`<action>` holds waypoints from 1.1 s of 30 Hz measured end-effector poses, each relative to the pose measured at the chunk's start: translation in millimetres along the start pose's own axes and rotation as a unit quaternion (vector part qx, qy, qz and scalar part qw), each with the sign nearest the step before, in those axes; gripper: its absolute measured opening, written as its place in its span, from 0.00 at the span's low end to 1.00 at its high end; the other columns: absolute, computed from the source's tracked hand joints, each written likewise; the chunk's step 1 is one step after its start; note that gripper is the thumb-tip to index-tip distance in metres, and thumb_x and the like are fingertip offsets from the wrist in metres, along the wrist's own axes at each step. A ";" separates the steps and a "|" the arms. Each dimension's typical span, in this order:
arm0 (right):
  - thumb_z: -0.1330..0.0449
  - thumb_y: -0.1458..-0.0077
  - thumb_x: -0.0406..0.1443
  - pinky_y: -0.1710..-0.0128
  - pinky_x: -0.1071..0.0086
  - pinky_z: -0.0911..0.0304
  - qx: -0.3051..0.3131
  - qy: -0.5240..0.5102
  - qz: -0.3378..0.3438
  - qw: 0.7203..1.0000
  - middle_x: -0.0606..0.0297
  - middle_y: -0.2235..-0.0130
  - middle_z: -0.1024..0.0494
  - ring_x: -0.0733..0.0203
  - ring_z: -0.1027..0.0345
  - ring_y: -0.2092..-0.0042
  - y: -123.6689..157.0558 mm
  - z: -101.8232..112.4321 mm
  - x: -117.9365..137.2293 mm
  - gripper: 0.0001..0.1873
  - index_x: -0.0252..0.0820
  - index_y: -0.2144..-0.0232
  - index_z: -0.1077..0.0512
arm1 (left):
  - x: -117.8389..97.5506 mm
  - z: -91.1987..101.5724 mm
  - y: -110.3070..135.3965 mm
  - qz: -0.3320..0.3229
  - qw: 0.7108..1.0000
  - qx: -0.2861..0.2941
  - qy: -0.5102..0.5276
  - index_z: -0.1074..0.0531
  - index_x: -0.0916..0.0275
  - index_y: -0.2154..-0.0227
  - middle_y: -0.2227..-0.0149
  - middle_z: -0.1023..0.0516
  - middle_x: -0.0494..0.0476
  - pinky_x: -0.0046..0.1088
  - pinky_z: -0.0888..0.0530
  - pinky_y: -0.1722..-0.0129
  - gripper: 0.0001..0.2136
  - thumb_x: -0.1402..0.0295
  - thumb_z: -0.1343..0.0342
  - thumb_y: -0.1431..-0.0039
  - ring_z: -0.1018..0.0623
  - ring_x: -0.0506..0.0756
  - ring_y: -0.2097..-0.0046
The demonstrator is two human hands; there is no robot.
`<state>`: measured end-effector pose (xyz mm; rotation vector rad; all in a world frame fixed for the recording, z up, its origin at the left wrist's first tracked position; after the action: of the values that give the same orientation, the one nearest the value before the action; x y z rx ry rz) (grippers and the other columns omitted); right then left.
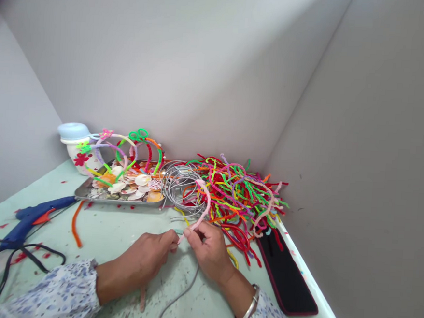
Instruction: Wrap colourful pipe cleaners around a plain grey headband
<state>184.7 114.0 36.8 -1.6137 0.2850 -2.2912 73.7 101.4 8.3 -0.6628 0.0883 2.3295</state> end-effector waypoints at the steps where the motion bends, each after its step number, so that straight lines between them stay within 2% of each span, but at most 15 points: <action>1: 0.45 0.43 0.39 0.71 0.72 0.44 0.002 0.003 0.000 1.000 0.69 0.77 0.34 0.65 0.41 0.73 0.0 -0.2 0.2 0.13 0.39 0.76 0.29 | -0.9 0.1 0.3 -0.001 1.000 0.008 -0.012 0.39 0.59 0.65 0.73 0.28 0.51 0.24 0.42 0.74 0.03 0.71 0.55 0.40 0.30 0.52 0.75; 4: 0.45 0.43 0.39 0.71 0.72 0.44 0.007 0.011 0.001 1.000 0.69 0.77 0.34 0.65 0.41 0.73 -0.1 -0.9 1.2 0.14 0.38 0.76 0.28 | -5.1 1.1 0.4 -0.008 0.999 0.025 -0.036 0.38 0.60 0.65 0.69 0.27 0.53 0.25 0.41 0.73 0.05 0.74 0.56 0.41 0.29 0.53 0.72; 7: 0.45 0.42 0.38 0.70 0.72 0.44 0.011 0.018 0.007 1.000 0.69 0.77 0.33 0.65 0.40 0.73 -0.4 -1.9 1.5 0.13 0.39 0.76 0.28 | -8.3 4.2 -0.4 -0.010 1.000 0.017 -0.013 0.36 0.60 0.66 0.71 0.28 0.52 0.25 0.40 0.73 0.06 0.75 0.56 0.43 0.30 0.52 0.73; 11: 0.45 0.43 0.38 0.70 0.72 0.43 0.006 0.028 0.017 0.999 0.69 0.76 0.32 0.65 0.40 0.73 -0.5 -1.3 0.5 0.13 0.38 0.75 0.28 | -2.6 4.4 -2.7 0.042 0.992 0.002 0.121 0.35 0.60 0.69 0.77 0.30 0.49 0.23 0.40 0.74 0.06 0.71 0.56 0.40 0.32 0.50 0.76; 15: 0.45 0.43 0.38 0.71 0.72 0.42 0.002 0.030 0.022 0.999 0.67 0.76 0.31 0.65 0.39 0.73 -0.3 -1.4 0.9 0.12 0.39 0.76 0.28 | -2.8 4.5 -6.1 0.067 0.957 -0.013 0.281 0.33 0.62 0.67 0.77 0.30 0.49 0.22 0.37 0.72 0.07 0.65 0.54 0.40 0.31 0.50 0.73; 18: 0.44 0.44 0.38 0.71 0.71 0.41 0.019 0.012 0.024 0.999 0.66 0.75 0.30 0.64 0.38 0.73 0.0 -5.1 1.4 0.12 0.39 0.75 0.28 | 1.2 3.4 -6.8 0.088 0.934 -0.025 0.346 0.33 0.63 0.67 0.76 0.31 0.49 0.22 0.37 0.73 0.08 0.64 0.53 0.40 0.32 0.49 0.74; 20: 0.43 0.44 0.39 0.72 0.72 0.40 0.018 -0.034 0.015 0.999 0.66 0.74 0.30 0.65 0.38 0.73 -0.3 -4.4 -1.2 0.10 0.38 0.72 0.27 | 4.3 1.2 -6.2 0.099 0.924 -0.026 0.367 0.33 0.63 0.68 0.74 0.30 0.49 0.22 0.37 0.74 0.09 0.64 0.53 0.40 0.32 0.48 0.75; 23: 0.44 0.44 0.42 0.76 0.72 0.41 -0.014 -0.133 -0.028 0.991 0.68 0.76 0.32 0.67 0.40 0.76 -2.1 2.9 -13.1 0.13 0.38 0.68 0.28 | 7.1 -1.1 -5.3 0.107 0.920 -0.024 0.377 0.33 0.63 0.67 0.74 0.30 0.50 0.21 0.37 0.75 0.09 0.63 0.53 0.40 0.32 0.48 0.75; 26: 0.44 0.44 0.44 0.78 0.72 0.42 -0.053 -0.193 -0.075 0.977 0.69 0.78 0.35 0.67 0.41 0.78 -3.8 10.3 -26.3 0.15 0.37 0.69 0.29 | 8.9 -0.9 -4.7 0.114 0.920 -0.026 0.374 0.33 0.64 0.67 0.74 0.31 0.49 0.21 0.38 0.76 0.10 0.63 0.53 0.40 0.33 0.48 0.76; 30: 0.43 0.45 0.44 0.78 0.73 0.43 -0.084 -0.212 -0.093 0.969 0.69 0.78 0.34 0.68 0.41 0.78 -4.5 15.9 -33.8 0.15 0.37 0.71 0.30 | 7.1 5.6 -3.8 0.109 0.941 -0.035 0.319 0.32 0.63 0.68 0.75 0.32 0.49 0.22 0.38 0.75 0.10 0.64 0.55 0.39 0.34 0.48 0.75; 33: 0.43 0.45 0.44 0.77 0.73 0.43 -0.097 -0.182 -0.100 0.973 0.70 0.79 0.35 0.68 0.42 0.78 -2.9 17.4 -36.4 0.15 0.38 0.75 0.32 | 1.1 14.1 -3.6 0.088 0.964 -0.043 0.248 0.32 0.62 0.69 0.75 0.32 0.49 0.23 0.38 0.71 0.09 0.67 0.56 0.39 0.33 0.50 0.72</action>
<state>211.9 130.6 11.8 -2.2109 0.2740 -2.0985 69.2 108.1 20.4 -1.3193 0.2844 2.2887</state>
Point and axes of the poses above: each hand's wrist, its own y-axis away from the middle knuckle, its own z-axis out of the back of the hand, x = y × z, the point moved 10 cm from there along -y, towards the middle knuckle
